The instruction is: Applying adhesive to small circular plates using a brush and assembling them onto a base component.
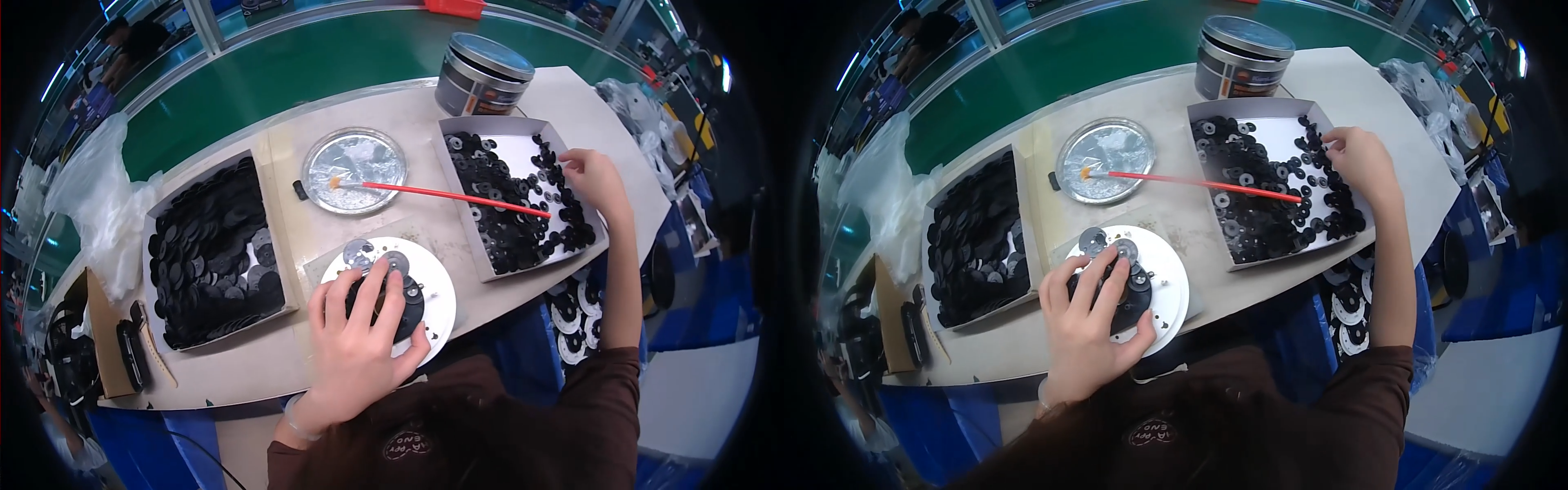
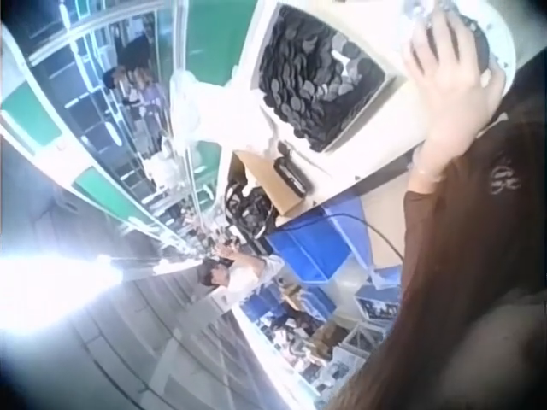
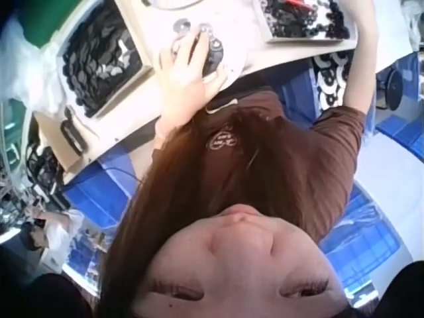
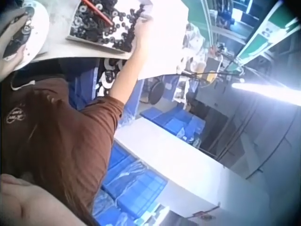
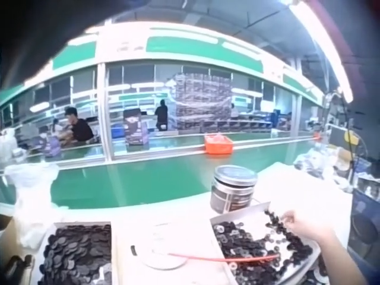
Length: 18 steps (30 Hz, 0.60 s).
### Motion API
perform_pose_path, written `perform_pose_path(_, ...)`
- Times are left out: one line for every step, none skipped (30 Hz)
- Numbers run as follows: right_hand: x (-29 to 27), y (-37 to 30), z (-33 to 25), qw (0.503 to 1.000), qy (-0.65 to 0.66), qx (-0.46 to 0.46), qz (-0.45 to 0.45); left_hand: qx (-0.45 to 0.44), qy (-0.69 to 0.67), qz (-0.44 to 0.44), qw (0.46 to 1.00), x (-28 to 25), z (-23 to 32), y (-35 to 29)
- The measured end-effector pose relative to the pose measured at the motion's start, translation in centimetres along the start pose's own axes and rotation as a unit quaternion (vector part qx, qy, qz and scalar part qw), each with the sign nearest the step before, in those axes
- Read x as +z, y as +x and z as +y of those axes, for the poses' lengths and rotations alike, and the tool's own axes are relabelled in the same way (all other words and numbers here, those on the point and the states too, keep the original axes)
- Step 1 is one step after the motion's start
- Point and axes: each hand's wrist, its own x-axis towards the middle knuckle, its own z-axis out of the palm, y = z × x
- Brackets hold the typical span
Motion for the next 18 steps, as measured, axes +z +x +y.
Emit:
perform_pose_path(0.6,0.2,0.4,1.000,0.029,-0.006,-0.009,0.004,0.011,0.003,1.000,-0.1,0.1,0.0)
perform_pose_path(1.2,0.3,0.8,0.998,0.058,-0.011,-0.019,0.007,0.021,0.004,1.000,-0.1,0.1,0.1)
perform_pose_path(1.8,0.5,0.7,0.997,0.079,-0.005,-0.006,0.007,0.018,0.004,1.000,0.0,0.1,0.1)
perform_pose_path(2.3,1.0,0.7,0.997,0.078,-0.003,-0.005,0.010,0.017,0.004,1.000,0.0,0.1,0.2)
perform_pose_path(2.8,1.6,0.6,0.998,0.068,0.004,-0.012,0.009,0.016,0.004,1.000,0.0,0.0,0.1)
perform_pose_path(3.2,2.1,0.4,0.998,0.057,0.010,-0.018,0.008,0.015,0.005,1.000,0.0,0.0,0.1)
perform_pose_path(3.5,2.4,0.2,0.997,0.061,0.023,-0.032,0.009,0.016,0.004,1.000,0.1,0.0,0.2)
perform_pose_path(3.6,2.6,-0.1,0.997,0.064,0.018,-0.033,0.001,0.010,0.006,1.000,0.1,0.0,0.1)
perform_pose_path(3.6,2.7,-0.2,0.998,0.054,0.005,-0.024,-0.007,0.003,0.008,1.000,0.0,0.0,0.0)
perform_pose_path(3.6,2.8,-0.2,0.999,0.045,-0.008,-0.014,-0.009,0.007,0.010,1.000,0.0,0.1,0.1)
perform_pose_path(3.5,2.7,-0.3,0.996,0.006,-0.069,0.049,-0.008,0.003,0.011,1.000,0.0,0.1,0.1)
perform_pose_path(3.4,2.4,-0.8,0.996,0.010,-0.075,0.049,-0.007,0.000,0.012,1.000,0.0,0.1,0.1)
perform_pose_path(2.9,1.7,-1.4,0.976,0.211,-0.047,0.031,-0.008,-0.001,0.018,1.000,0.1,0.1,0.0)
perform_pose_path(2.1,0.9,-2.5,0.915,0.403,-0.017,0.009,-0.013,0.003,0.020,1.000,0.2,0.0,-0.1)
perform_pose_path(1.3,-0.1,-3.7,0.914,0.405,-0.020,0.006,-0.014,-0.009,0.026,1.000,0.4,0.0,-0.2)
perform_pose_path(0.4,-1.1,-5.4,0.879,0.474,-0.045,-0.035,-0.018,-0.017,0.033,0.999,0.3,0.0,-0.3)
perform_pose_path(-0.4,-2.1,-7.0,0.838,0.537,-0.068,-0.075,-0.020,-0.016,0.036,0.999,0.3,0.0,-0.4)
perform_pose_path(-1.2,-3.1,-8.5,0.836,0.539,-0.069,-0.079,-0.023,-0.012,0.035,0.999,0.2,-0.1,-0.6)
